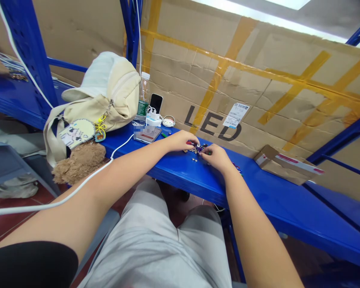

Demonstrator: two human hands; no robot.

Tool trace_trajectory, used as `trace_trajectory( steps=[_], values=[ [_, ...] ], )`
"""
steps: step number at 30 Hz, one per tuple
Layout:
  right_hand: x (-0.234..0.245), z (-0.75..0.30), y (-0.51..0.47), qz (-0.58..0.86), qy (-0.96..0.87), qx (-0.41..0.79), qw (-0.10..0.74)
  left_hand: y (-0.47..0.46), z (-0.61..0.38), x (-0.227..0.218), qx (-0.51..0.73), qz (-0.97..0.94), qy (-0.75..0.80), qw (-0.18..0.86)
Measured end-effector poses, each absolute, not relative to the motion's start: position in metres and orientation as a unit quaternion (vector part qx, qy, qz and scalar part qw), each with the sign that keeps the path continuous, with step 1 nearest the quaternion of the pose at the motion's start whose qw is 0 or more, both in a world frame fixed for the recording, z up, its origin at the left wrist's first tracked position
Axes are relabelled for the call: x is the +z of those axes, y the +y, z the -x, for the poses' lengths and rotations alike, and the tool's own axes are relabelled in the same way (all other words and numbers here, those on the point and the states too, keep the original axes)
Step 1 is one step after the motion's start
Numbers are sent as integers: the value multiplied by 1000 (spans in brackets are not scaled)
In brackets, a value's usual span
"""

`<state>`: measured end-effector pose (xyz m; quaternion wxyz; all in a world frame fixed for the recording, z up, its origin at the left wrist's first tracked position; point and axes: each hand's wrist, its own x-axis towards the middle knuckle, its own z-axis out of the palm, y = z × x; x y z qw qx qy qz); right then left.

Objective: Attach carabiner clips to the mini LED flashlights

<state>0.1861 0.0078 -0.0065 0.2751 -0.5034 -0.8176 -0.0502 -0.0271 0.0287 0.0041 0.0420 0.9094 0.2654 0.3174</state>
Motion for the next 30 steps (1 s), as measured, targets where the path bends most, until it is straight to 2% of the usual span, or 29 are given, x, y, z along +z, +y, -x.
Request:
trace_trajectory(
  steps=[3,5,11,23,27,30],
  values=[
    [1,-183,-2,440,-798,-51,409,29,27,4,302,-907,287,51],
    [4,-179,-7,405,-792,-42,455,28,27,4,296,-907,293,64],
    [2,-171,-12,368,-823,-39,431,25,26,4,318,-901,271,114],
    [4,-168,-14,372,-819,-67,432,27,26,2,338,-900,249,118],
    [5,-179,-13,427,-800,-55,418,27,27,2,326,-902,261,111],
    [6,-194,-16,502,-786,-65,355,28,26,2,316,-897,294,97]
  ],
)
